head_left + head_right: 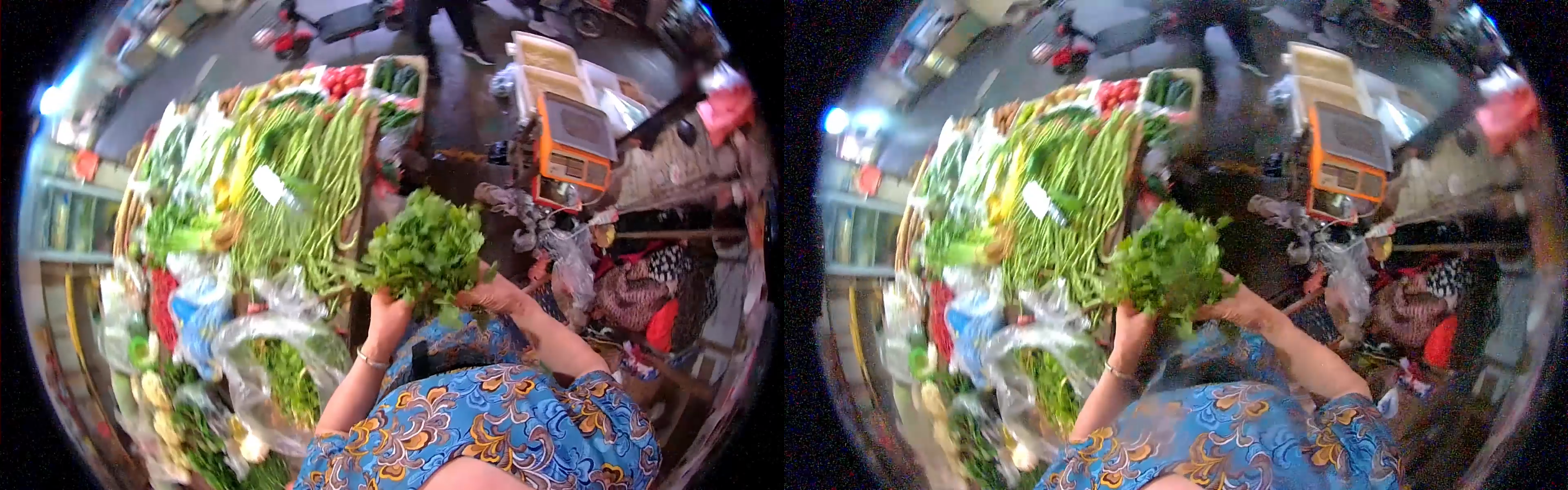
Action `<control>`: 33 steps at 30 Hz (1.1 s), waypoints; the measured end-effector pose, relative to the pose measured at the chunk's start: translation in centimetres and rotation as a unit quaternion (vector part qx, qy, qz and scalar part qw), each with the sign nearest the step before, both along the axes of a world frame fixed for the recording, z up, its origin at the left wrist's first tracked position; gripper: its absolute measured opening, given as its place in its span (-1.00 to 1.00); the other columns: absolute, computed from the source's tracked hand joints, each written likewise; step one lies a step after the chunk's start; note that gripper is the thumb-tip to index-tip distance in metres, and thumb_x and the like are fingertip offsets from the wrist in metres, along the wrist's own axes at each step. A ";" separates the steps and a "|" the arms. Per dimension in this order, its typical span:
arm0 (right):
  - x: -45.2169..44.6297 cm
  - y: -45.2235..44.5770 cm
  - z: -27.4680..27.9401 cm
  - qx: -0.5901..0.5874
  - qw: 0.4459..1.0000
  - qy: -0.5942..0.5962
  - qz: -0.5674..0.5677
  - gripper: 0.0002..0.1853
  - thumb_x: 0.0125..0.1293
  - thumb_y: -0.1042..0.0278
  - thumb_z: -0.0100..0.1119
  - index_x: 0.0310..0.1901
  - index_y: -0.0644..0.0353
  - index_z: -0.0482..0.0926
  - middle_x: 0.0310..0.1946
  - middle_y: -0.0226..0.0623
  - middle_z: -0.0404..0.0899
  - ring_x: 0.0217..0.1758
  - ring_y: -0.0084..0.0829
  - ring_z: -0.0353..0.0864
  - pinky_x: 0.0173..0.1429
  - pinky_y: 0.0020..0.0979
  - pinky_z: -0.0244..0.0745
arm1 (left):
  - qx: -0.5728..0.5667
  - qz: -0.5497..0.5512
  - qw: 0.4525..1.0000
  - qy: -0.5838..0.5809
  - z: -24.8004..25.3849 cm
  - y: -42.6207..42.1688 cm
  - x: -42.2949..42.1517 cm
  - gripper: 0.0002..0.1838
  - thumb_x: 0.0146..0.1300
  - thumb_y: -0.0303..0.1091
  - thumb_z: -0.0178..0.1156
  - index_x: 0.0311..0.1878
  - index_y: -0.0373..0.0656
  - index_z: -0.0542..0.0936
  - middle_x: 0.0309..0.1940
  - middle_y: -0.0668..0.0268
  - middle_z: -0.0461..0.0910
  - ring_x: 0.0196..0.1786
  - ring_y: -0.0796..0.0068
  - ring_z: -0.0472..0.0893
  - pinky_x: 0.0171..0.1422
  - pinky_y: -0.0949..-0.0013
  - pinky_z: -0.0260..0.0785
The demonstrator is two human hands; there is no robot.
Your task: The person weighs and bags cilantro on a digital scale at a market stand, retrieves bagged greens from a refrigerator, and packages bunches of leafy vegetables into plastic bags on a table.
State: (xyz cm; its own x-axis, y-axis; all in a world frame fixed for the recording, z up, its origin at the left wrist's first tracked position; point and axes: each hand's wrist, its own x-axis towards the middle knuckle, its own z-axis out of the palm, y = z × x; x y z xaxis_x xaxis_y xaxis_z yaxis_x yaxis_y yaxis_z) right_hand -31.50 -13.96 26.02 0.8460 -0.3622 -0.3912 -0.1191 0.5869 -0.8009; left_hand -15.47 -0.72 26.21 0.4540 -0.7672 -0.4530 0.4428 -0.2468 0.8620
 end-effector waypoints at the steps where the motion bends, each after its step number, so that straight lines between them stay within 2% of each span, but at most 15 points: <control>1: -0.8 -0.4 -2.1 -0.031 0.999 -0.041 -0.013 -0.26 0.15 0.44 0.38 0.35 0.18 0.22 0.22 -0.36 0.41 0.23 -0.49 0.37 0.28 -0.38 0.33 | -0.013 0.001 1.000 -0.013 -0.2 -1.0 -0.8 -0.67 0.17 -0.59 0.22 0.04 -0.30 0.53 -0.05 0.29 0.60 -0.02 0.51 0.55 0.09 0.42 0.41; 4: -3.1 -2.9 -4.8 -0.073 0.990 -0.119 -0.036 -0.29 0.19 0.44 0.34 0.35 0.17 0.22 0.24 -0.39 0.39 0.25 -0.52 0.33 0.30 -0.40 0.29 | -0.012 -0.053 0.993 -0.101 -0.6 -5.4 -3.3 -0.65 0.12 -0.66 0.20 0.03 -0.32 0.52 -0.06 0.27 0.60 -0.01 0.49 0.55 0.11 0.41 0.39; 7: -5.6 -7.4 -6.6 -0.033 0.987 -0.130 -0.090 -0.30 0.18 0.42 0.35 0.34 0.17 0.25 0.23 -0.36 0.40 0.25 -0.50 0.34 0.29 -0.37 0.30 | 0.083 -0.111 0.989 -0.043 -0.7 -10.8 -4.9 -0.57 0.12 -0.64 0.19 0.11 -0.33 0.44 0.00 0.27 0.57 0.02 0.47 0.54 0.12 0.41 0.39; 9: -7.8 -12.1 -7.4 -0.022 0.990 -0.058 -0.126 -0.33 0.16 0.41 0.37 0.30 0.17 0.29 0.20 -0.32 0.42 0.24 -0.44 0.37 0.28 -0.35 0.31 | 0.113 -0.137 0.983 -0.050 -1.6 -15.3 -6.1 -0.55 0.15 -0.62 0.19 0.15 -0.32 0.42 0.02 0.28 0.56 0.03 0.46 0.55 0.12 0.40 0.40; 10: -9.7 -14.7 -9.8 0.097 0.976 -0.119 -0.153 -0.26 0.13 0.38 0.40 0.33 0.17 0.23 0.16 -0.27 0.44 0.23 -0.40 0.39 0.29 -0.32 0.31 | 0.047 -0.137 0.988 -0.048 -3.6 -17.1 -6.4 -0.54 0.19 -0.59 0.19 0.19 -0.29 0.40 0.02 0.26 0.56 0.03 0.46 0.56 0.10 0.39 0.42; 12: -13.3 -20.2 -18.8 -0.056 0.977 -0.071 -0.192 -0.19 0.15 0.36 0.37 0.37 0.17 0.12 0.16 -0.25 0.44 0.24 -0.37 0.38 0.32 -0.31 0.29 | -0.009 -0.151 0.987 -0.047 -5.8 -20.1 -7.1 -0.52 0.22 -0.56 0.18 0.23 -0.27 0.38 0.03 0.25 0.56 0.02 0.45 0.57 0.08 0.38 0.45; 14: -15.4 -27.0 -20.4 -0.195 0.924 0.166 -0.283 -0.42 0.24 0.45 0.20 0.27 0.21 0.21 -0.05 -0.24 0.55 -0.19 -0.33 0.65 -0.02 -0.31 0.55 | 0.077 -0.163 0.983 -0.022 -7.4 -22.5 -7.9 -0.52 0.28 -0.51 0.16 0.27 -0.21 0.36 0.02 0.22 0.56 -0.01 0.44 0.58 -0.01 0.39 0.48; 16: -17.3 -34.8 -18.8 -0.258 0.896 0.230 -0.279 -0.41 0.21 0.46 0.17 0.27 0.21 0.22 -0.03 -0.20 0.55 -0.15 -0.29 0.63 0.02 -0.30 0.53 | 0.089 -0.183 0.979 0.018 -11.7 -23.0 -8.5 -0.52 0.29 -0.50 0.15 0.28 -0.21 0.35 -0.03 0.22 0.58 -0.10 0.47 0.60 -0.08 0.43 0.49; 18: -19.4 -41.0 -18.8 -0.249 0.879 0.281 -0.294 -0.15 0.19 0.32 0.31 0.41 0.19 0.00 0.35 -0.08 0.21 0.37 -0.24 0.27 0.47 -0.23 0.11 | 0.169 -0.231 0.958 0.025 -11.5 -24.8 -9.3 -0.53 0.29 -0.49 0.15 0.27 -0.22 0.36 -0.06 0.22 0.59 -0.11 0.45 0.61 -0.09 0.43 0.49; 20: -22.4 -46.5 -24.5 -0.410 0.799 0.353 -0.264 -0.10 0.16 0.24 0.34 0.43 0.18 -0.02 0.33 -0.05 0.24 0.38 -0.12 0.22 0.45 -0.15 0.08 | 0.222 -0.277 0.935 0.003 -11.8 -26.6 -9.9 -0.55 0.30 -0.48 0.15 0.25 -0.24 0.37 -0.07 0.21 0.60 -0.10 0.43 0.62 -0.10 0.43 0.50; 22: -22.5 -51.0 -20.0 -0.396 0.838 0.292 -0.234 -0.06 0.11 0.14 0.39 0.43 0.17 0.02 0.35 -0.04 0.15 0.39 -0.03 0.16 0.42 -0.06 0.05 | 0.268 -0.265 0.926 0.033 -13.9 -26.4 -10.0 -0.57 0.30 -0.48 0.14 0.23 -0.28 0.38 -0.07 0.19 0.60 -0.08 0.39 0.63 -0.10 0.42 0.51; 23: -22.9 -52.8 -22.2 -0.387 0.840 0.295 -0.238 -0.06 0.11 0.14 0.39 0.43 0.17 0.02 0.35 -0.04 0.15 0.39 -0.03 0.16 0.42 -0.06 0.05 | 0.273 -0.267 0.923 0.041 -14.2 -26.9 -9.9 -0.58 0.31 -0.48 0.14 0.23 -0.29 0.38 -0.07 0.18 0.60 -0.08 0.39 0.63 -0.10 0.41 0.51; 25: -23.2 -55.3 -26.4 -0.521 0.643 0.537 -0.164 -0.06 0.05 0.07 0.41 0.40 0.17 0.11 0.37 -0.08 0.10 0.38 -0.03 0.11 0.37 0.02 0.06 | 0.314 -0.224 0.920 0.073 -14.2 -27.7 -10.3 -0.59 0.32 -0.48 0.12 0.23 -0.30 0.37 -0.07 0.17 0.60 -0.08 0.37 0.63 -0.09 0.40 0.52; 28: -22.8 -57.0 -28.2 -0.489 0.614 0.607 -0.122 -0.07 0.03 0.10 0.43 0.39 0.17 0.14 0.41 -0.14 0.00 0.42 -0.10 0.03 0.37 0.03 0.03 | 0.341 -0.209 0.911 0.098 -14.3 -28.9 -10.1 -0.59 0.33 -0.50 0.10 0.23 -0.29 0.37 -0.06 0.16 0.59 -0.08 0.36 0.63 -0.09 0.40 0.52; 33: -23.5 -57.7 -28.9 -0.480 0.636 0.586 -0.144 0.03 -0.01 0.03 0.47 0.43 0.11 0.05 0.41 -0.17 0.00 0.44 -0.12 -0.02 0.40 0.04 -0.14 | 0.348 -0.205 0.908 0.111 -14.4 -30.7 -9.5 -0.59 0.31 -0.42 0.16 0.19 -0.24 0.34 -0.06 0.18 0.59 -0.16 0.41 0.62 -0.18 0.43 0.46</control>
State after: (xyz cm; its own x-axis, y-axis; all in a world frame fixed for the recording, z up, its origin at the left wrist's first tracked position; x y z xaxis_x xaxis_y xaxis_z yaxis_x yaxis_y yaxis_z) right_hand -55.02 -71.69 -2.92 0.0206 -0.9847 -0.1728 -0.9634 0.0266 -0.2667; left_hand -24.95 -31.43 11.83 0.0325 -0.3438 -0.9385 0.3347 -0.8810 0.3343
